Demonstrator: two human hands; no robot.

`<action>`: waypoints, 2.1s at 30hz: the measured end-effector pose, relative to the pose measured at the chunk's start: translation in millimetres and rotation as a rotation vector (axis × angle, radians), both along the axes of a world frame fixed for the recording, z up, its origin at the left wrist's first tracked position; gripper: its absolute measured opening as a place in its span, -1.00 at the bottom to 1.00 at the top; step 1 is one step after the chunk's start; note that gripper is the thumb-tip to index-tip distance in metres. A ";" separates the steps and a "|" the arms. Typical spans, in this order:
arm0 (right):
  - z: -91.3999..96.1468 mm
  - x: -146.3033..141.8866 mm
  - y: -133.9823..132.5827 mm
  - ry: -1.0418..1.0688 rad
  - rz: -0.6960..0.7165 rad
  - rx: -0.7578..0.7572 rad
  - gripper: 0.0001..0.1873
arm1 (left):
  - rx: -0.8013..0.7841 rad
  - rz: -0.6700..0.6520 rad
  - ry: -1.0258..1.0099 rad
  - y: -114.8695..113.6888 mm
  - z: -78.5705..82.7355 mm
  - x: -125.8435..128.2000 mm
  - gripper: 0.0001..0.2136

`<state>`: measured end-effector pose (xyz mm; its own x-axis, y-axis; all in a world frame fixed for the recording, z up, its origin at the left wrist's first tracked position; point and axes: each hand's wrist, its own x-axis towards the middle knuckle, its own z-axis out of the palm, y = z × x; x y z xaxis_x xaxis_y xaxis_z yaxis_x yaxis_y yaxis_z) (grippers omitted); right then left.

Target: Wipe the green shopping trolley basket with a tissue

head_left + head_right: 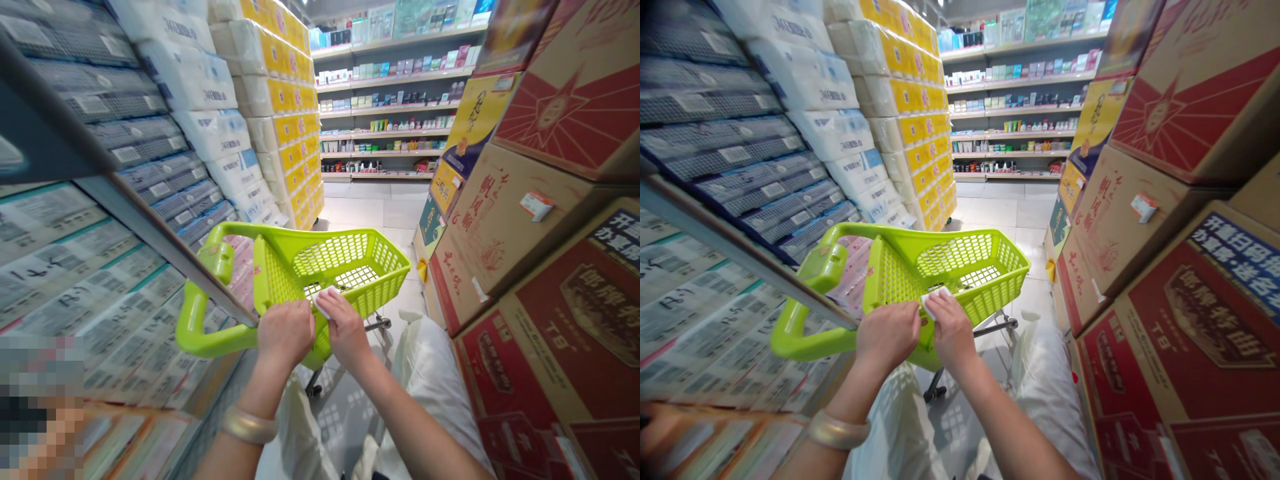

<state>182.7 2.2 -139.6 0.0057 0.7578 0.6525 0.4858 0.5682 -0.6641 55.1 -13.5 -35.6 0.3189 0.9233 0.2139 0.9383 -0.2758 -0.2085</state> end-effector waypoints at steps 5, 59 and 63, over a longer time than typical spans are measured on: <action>-4.0 10.1 -2.0 0.015 -0.017 -0.010 -0.41 | 0.002 -0.004 -0.020 -7.1 1.0 2.9 -0.72; -7.4 17.2 -15.9 -0.069 -0.090 0.016 -0.40 | 0.134 -0.064 -0.027 -10.7 -7.9 -12.1 -0.76; -6.1 10.5 -19.0 -0.118 0.043 0.089 -0.43 | 0.126 -0.033 -0.029 -10.2 -7.1 -12.8 -0.74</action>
